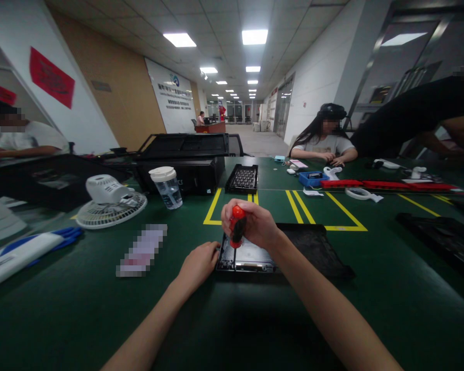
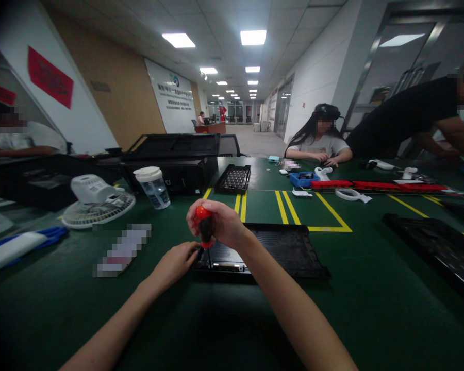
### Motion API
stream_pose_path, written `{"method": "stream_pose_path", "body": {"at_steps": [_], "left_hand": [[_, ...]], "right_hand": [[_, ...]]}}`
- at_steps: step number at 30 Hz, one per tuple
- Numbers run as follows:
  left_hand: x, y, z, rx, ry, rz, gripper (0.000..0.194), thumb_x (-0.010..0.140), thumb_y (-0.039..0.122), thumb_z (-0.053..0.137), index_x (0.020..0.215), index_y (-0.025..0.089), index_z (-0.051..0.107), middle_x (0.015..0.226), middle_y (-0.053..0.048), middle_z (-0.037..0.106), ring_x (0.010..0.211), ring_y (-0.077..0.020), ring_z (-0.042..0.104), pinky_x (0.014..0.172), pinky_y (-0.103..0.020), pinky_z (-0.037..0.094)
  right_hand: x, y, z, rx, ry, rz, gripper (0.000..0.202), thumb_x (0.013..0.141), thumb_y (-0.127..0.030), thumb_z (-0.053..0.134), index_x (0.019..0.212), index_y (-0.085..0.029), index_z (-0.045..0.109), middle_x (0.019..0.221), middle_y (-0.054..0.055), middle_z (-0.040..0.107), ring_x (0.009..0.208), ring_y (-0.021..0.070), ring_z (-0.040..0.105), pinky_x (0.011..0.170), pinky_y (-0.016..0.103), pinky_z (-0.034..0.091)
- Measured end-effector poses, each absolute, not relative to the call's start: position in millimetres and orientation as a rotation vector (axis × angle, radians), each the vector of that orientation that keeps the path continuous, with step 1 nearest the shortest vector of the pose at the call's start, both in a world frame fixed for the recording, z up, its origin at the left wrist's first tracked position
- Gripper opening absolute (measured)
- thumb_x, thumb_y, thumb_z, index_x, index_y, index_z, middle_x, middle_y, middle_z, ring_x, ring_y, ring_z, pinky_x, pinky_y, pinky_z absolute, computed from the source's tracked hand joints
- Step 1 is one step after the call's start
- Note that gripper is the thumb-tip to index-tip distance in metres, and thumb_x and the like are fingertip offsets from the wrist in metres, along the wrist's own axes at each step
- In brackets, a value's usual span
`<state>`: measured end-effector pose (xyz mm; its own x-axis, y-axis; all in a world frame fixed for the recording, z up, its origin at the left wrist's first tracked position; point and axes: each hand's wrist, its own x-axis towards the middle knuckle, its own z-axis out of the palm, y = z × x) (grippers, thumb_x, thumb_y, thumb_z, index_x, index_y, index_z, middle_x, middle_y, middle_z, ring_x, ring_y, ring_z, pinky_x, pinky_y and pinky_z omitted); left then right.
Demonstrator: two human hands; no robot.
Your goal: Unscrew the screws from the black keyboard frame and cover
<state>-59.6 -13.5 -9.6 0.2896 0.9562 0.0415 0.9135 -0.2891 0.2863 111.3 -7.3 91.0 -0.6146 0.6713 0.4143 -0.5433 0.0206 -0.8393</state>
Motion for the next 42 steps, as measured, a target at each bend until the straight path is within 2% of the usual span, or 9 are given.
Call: {"method": "stream_pose_path", "body": {"at_steps": [10,25,42], "left_hand": [[-57,-16,-3,2.287,1.76,0.249,0.03,0.085,0.027,0.039,0.108,0.023,0.057,0.107,-0.007,0.062,0.098,-0.0187,0.057,0.085,-0.028,0.041],[-58,-15,-5,2.318,1.747,0.282,0.03,0.085,0.026,0.039,0.107,0.022,0.057,0.105,-0.007,0.063,0.097,-0.0178,0.058,0.083,-0.026,0.041],[-60,-12,-12,2.361,1.727,0.31,0.03,0.084,0.028,0.038,0.107,0.023,0.057,0.104,-0.006,0.063,0.095,-0.0177,0.058,0.084,-0.026,0.041]], "right_hand": [[116,-4,91,-0.214,-1.437,1.728,0.025,0.076,-0.037,0.041,0.076,-0.015,0.053,0.071,0.003,0.051,0.06,0.0143,0.049,0.061,0.029,0.041],[119,-2,91,-0.217,-1.484,1.676,0.022,0.081,-0.036,0.041,0.083,-0.016,0.051,0.078,0.004,0.052,0.065,0.0123,0.051,0.066,0.028,0.045],[123,2,88,-0.09,-1.45,1.794,0.019,0.083,-0.031,0.049,0.091,-0.015,0.053,0.085,0.005,0.054,0.072,0.0126,0.054,0.071,0.029,0.047]]}}
